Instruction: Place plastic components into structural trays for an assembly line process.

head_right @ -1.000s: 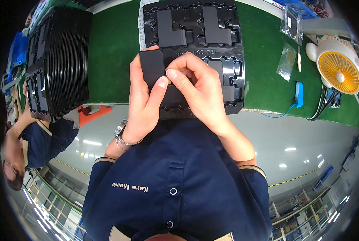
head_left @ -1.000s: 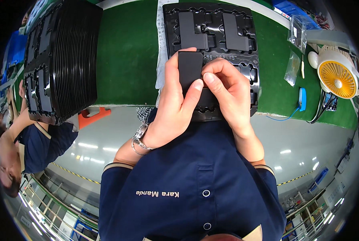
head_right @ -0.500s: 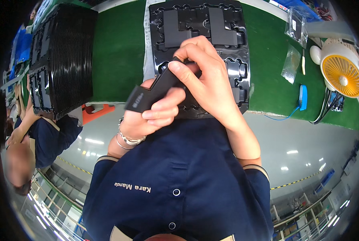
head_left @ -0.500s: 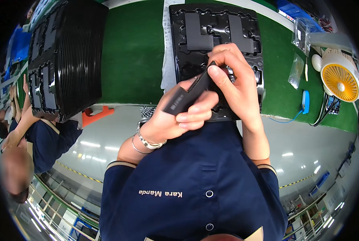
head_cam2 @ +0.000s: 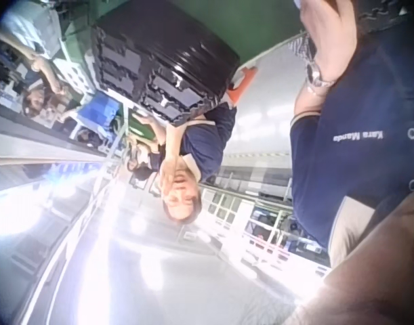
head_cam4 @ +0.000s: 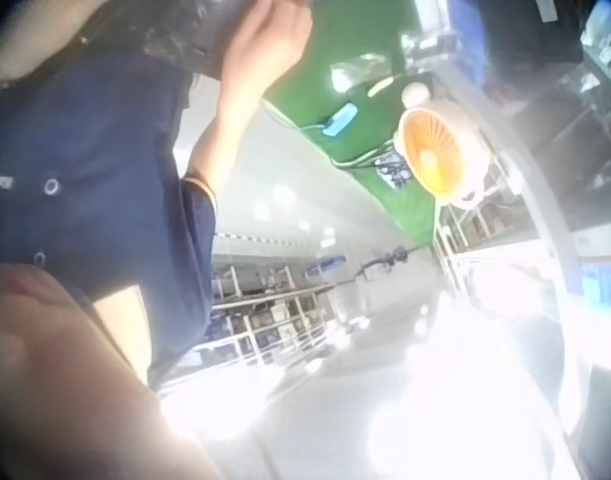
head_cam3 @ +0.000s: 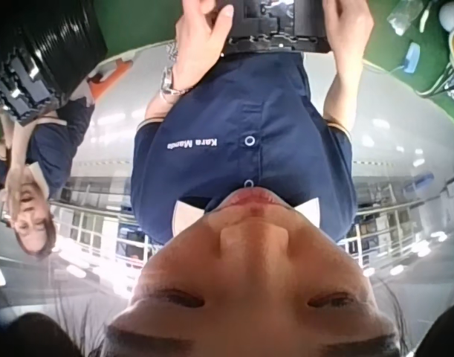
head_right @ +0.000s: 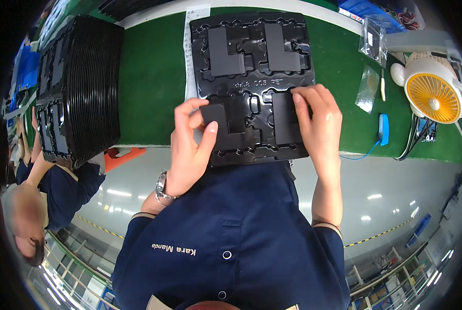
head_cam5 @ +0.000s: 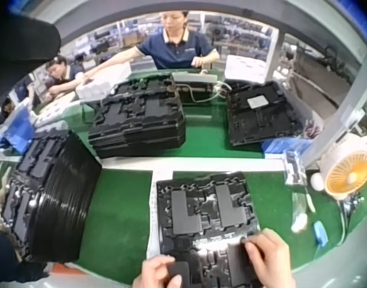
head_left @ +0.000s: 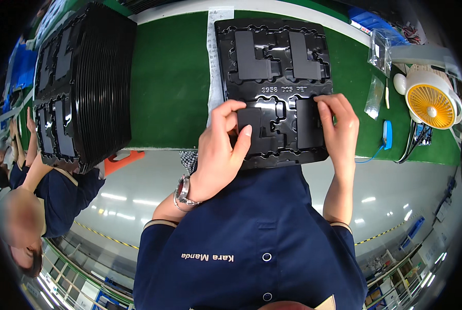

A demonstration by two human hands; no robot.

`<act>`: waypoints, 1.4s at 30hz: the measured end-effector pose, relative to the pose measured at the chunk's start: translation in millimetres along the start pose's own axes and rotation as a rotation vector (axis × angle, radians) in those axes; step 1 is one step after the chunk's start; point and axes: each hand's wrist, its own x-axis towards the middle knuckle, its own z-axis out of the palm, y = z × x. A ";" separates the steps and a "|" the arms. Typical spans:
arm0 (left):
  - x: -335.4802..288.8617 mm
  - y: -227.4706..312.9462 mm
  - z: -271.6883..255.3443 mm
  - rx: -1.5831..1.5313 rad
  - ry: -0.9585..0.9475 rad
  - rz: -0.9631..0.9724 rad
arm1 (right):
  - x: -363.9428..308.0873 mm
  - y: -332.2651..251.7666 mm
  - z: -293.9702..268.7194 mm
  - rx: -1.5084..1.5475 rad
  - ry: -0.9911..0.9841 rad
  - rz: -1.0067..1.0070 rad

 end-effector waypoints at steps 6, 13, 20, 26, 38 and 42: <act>13.9 -9.6 -8.5 0.718 0.044 0.345 | -3.3 -8.0 12.7 -0.196 0.045 -0.144; 7.5 -23.9 -4.0 0.610 0.089 0.397 | -18.1 14.5 25.7 -0.018 0.109 -0.104; -1.6 -33.1 5.7 0.616 0.164 0.451 | -22.6 26.2 23.4 0.077 0.050 -0.027; 5.4 -40.2 3.0 0.571 0.192 0.513 | -23.3 42.0 23.0 0.268 0.051 0.014; 5.0 3.7 -10.7 0.092 -0.074 0.400 | -10.3 -15.8 21.4 0.543 0.125 0.031; 1.0 5.4 -4.3 -0.080 -0.231 0.285 | -14.3 -64.9 27.0 0.612 0.105 0.029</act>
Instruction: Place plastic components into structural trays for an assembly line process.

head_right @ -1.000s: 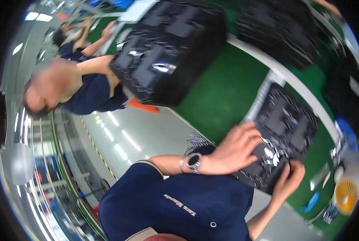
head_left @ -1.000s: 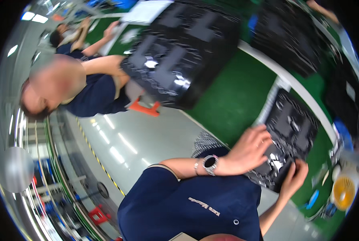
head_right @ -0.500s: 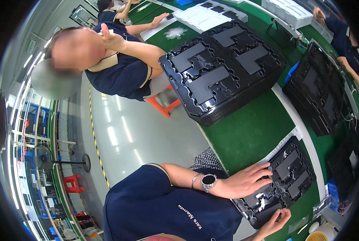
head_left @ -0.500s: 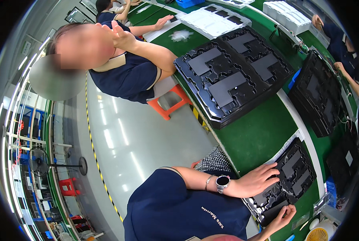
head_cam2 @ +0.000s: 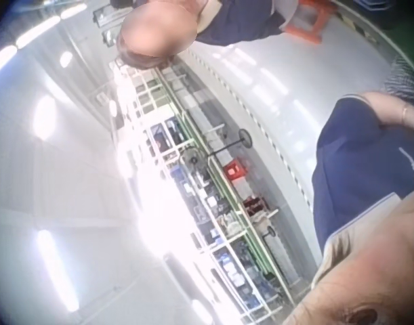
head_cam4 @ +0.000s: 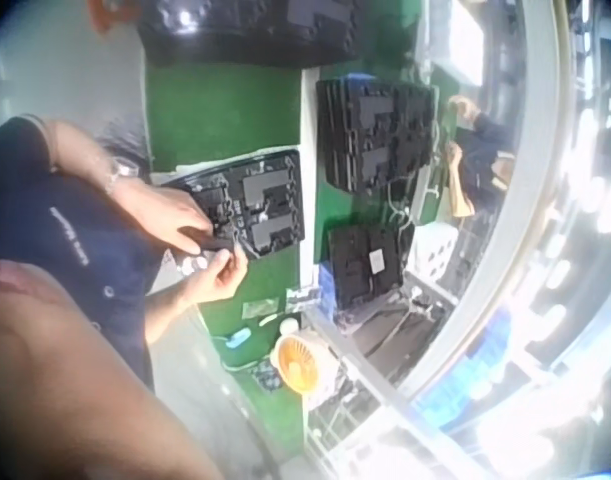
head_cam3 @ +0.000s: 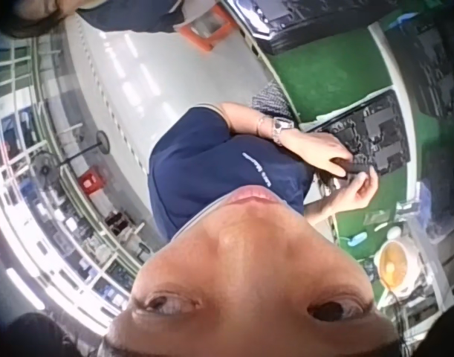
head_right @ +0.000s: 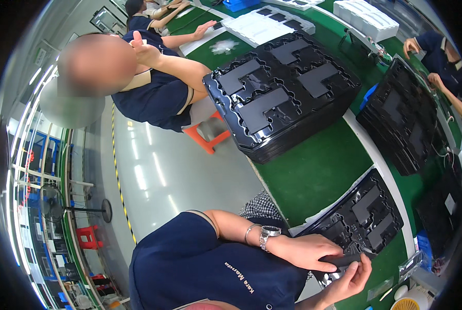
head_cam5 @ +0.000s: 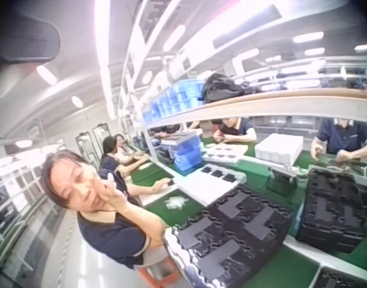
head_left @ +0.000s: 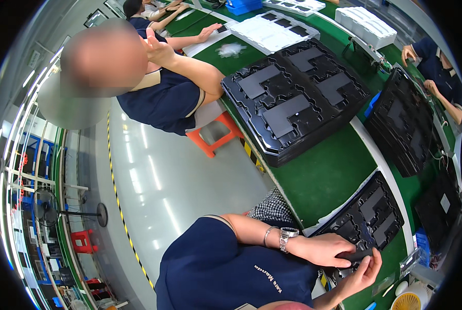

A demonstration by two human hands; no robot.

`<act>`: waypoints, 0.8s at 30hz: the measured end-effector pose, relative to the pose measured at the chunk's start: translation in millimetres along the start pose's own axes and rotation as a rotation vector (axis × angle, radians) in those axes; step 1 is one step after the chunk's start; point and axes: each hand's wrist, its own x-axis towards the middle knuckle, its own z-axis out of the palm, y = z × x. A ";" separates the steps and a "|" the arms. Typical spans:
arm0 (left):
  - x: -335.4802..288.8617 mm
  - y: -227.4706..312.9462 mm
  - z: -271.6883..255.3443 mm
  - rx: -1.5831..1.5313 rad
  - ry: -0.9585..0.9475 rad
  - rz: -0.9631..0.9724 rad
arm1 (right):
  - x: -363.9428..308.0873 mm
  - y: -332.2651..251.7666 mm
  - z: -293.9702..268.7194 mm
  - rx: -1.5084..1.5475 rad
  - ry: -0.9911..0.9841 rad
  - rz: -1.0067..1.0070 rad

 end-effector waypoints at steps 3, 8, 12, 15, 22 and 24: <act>0.2 -4.1 3.6 -0.001 0.083 -0.016 | 2.9 -5.5 15.9 0.051 -0.026 0.062; 9.9 -8.1 0.9 -0.037 0.065 -0.066 | 12.6 -16.0 22.5 0.012 -0.099 0.065; 9.1 -4.2 -1.3 -0.254 0.167 -0.146 | 18.4 -23.8 35.5 0.200 -0.094 0.173; 9.8 -0.7 -7.8 -0.295 0.207 -0.206 | 23.7 -14.2 29.8 0.305 -0.221 0.208; 9.3 -12.2 -9.6 -0.321 0.224 -0.201 | 18.2 -9.3 28.8 0.443 -0.296 0.296; 10.2 -12.3 -8.9 -0.310 0.241 -0.183 | 20.2 -7.5 27.5 0.400 -0.320 0.291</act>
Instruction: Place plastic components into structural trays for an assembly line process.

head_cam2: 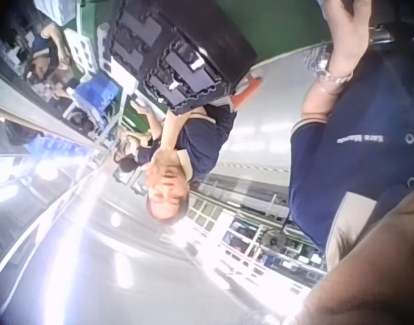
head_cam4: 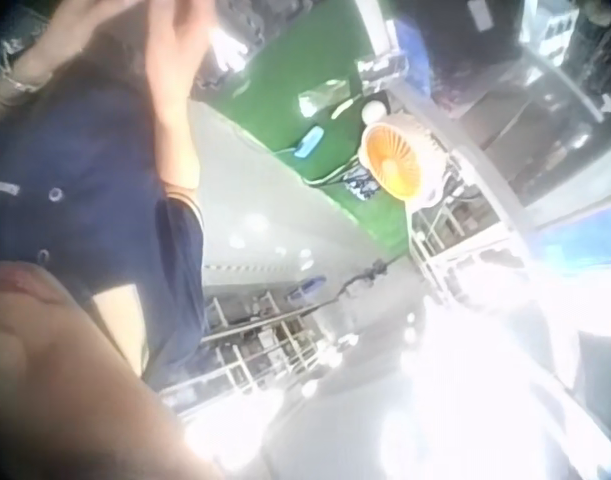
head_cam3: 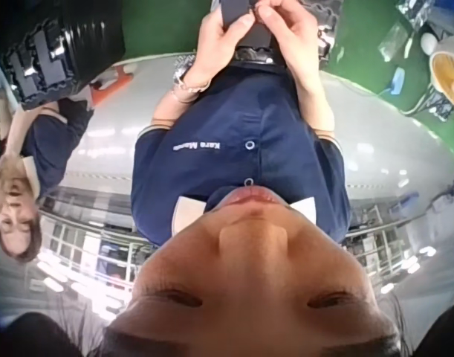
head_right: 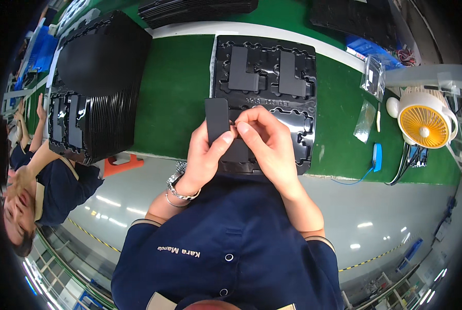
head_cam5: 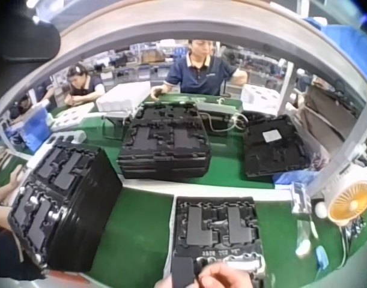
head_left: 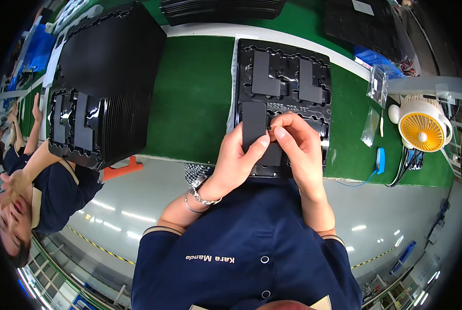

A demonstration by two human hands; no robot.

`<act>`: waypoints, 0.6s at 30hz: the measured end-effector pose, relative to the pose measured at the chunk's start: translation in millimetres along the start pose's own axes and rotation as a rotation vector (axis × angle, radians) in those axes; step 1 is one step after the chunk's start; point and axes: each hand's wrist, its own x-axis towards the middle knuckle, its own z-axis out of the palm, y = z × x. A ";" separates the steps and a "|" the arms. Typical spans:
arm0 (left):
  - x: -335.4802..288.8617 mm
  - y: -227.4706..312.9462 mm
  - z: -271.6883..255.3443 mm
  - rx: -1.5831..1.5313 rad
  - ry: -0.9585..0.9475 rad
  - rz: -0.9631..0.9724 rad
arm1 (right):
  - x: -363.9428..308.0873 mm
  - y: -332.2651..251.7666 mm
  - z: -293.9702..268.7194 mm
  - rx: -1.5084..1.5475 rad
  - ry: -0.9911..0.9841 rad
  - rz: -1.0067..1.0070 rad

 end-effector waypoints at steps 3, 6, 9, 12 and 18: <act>-0.8 0.0 -2.1 0.060 -0.020 -0.013 | 0.0 -1.2 -0.2 -0.027 0.003 0.024; 0.5 4.4 1.5 0.123 -0.016 0.025 | 1.2 1.9 -1.1 -0.061 0.004 -0.018; 1.8 7.2 2.0 0.186 -0.024 0.039 | 1.4 5.8 -2.5 -0.159 0.016 -0.129; 4.6 9.0 0.3 0.341 -0.057 0.103 | 0.1 4.3 -3.5 -0.347 0.045 -0.290; 6.4 15.9 2.1 0.357 -0.055 0.113 | -3.4 5.7 -3.2 -0.026 0.036 -0.098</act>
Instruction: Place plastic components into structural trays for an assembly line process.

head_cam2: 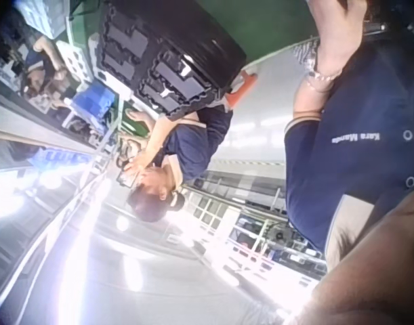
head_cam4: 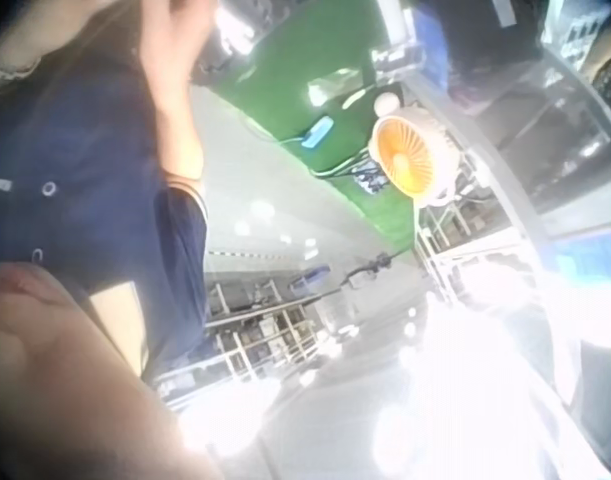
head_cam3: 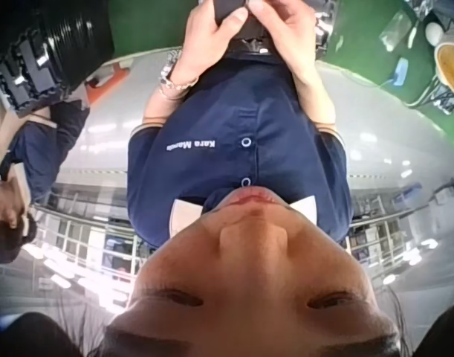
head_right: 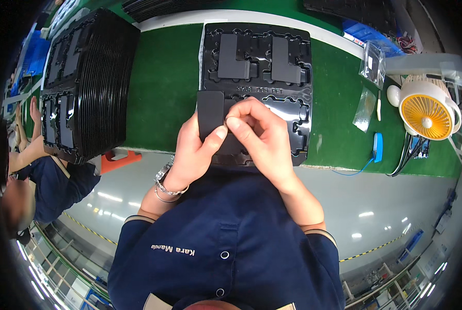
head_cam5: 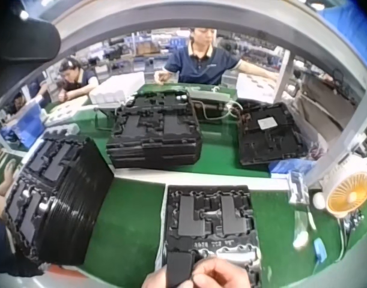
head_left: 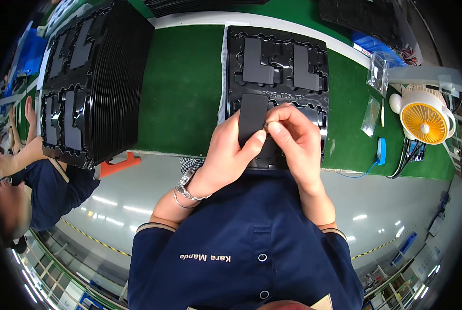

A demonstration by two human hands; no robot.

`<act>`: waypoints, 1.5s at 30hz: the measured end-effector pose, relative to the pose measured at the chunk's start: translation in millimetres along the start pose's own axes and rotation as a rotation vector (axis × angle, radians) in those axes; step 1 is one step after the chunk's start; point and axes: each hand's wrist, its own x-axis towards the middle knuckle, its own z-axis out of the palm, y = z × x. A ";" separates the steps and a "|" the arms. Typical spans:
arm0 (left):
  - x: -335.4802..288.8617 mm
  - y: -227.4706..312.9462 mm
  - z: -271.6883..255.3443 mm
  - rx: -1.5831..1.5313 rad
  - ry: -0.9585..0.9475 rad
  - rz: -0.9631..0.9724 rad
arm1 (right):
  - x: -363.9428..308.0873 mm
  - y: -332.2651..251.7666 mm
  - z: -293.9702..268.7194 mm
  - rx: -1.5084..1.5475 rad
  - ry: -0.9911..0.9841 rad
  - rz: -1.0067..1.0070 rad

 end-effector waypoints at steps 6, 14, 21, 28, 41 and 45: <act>-1.5 1.9 2.6 -0.063 -0.026 -0.052 | -0.8 -0.4 -4.1 0.060 -0.013 0.086; -5.0 3.7 10.3 -0.059 -0.001 -0.062 | -4.2 0.5 -5.5 0.007 0.003 0.005; -12.5 -1.2 11.3 -0.705 -0.208 -0.429 | 2.3 -0.4 -15.4 -0.056 0.017 -0.151; -10.5 -6.3 20.3 -1.757 -0.870 -0.852 | -5.8 1.3 -27.2 -0.189 0.012 -0.154; -27.0 -3.7 28.3 0.163 -0.076 -0.064 | -21.2 -16.0 -46.6 -0.340 0.123 -0.154; -16.6 -14.6 1.3 0.655 0.162 0.210 | -8.9 -8.0 -96.1 -0.599 0.383 -0.165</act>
